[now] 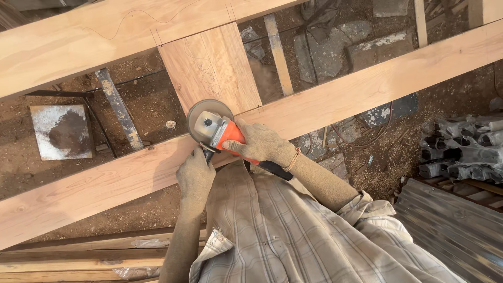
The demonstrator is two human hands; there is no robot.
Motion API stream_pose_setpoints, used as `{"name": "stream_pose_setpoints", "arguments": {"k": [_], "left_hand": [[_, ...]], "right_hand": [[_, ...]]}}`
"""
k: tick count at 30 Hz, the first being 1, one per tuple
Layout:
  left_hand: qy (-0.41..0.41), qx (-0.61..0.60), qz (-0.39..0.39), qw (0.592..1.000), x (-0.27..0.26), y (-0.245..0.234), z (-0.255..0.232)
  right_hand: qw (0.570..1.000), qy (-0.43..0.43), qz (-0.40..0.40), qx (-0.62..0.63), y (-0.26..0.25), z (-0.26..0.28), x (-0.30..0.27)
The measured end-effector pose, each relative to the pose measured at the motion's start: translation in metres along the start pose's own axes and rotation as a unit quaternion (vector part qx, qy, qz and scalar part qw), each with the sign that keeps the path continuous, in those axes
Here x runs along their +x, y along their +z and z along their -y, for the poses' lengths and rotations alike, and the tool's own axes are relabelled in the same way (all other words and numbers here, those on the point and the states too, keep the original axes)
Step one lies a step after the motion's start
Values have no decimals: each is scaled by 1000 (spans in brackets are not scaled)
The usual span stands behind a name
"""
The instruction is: The person uses an angle grinder to sand the surface of a wooden frame. They move the tool along the edges and flat surfaces of the frame, generating sawdust. The person occasionally pauses to wipe the surface with their gloved hand.
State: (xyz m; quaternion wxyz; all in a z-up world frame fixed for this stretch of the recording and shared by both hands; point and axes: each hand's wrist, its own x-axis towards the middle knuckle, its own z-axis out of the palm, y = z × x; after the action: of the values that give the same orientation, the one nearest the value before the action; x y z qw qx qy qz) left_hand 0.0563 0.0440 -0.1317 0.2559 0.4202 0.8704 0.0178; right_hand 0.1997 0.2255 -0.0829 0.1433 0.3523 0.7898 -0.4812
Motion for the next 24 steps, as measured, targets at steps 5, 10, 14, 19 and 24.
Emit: {"name": "stream_pose_setpoints", "arguments": {"k": [5, 10, 14, 19, 24], "left_hand": [[79, -25, 66, 994, 16, 13, -56], [158, -21, 67, 985, 19, 31, -105], [245, 5, 52, 968, 23, 40, -144], [273, 29, 63, 959, 12, 39, -171], [171, 48, 23, 984, -9, 40, -132]], "right_hand": [[997, 76, -17, -25, -34, -40, -33], [985, 162, -58, 15, -52, -73, -74], [973, 149, -145, 97, -56, -105, -113], [964, 103, -204, 135, -49, -134, -142], [983, 109, -84, 123, -36, -115, -110]]}}
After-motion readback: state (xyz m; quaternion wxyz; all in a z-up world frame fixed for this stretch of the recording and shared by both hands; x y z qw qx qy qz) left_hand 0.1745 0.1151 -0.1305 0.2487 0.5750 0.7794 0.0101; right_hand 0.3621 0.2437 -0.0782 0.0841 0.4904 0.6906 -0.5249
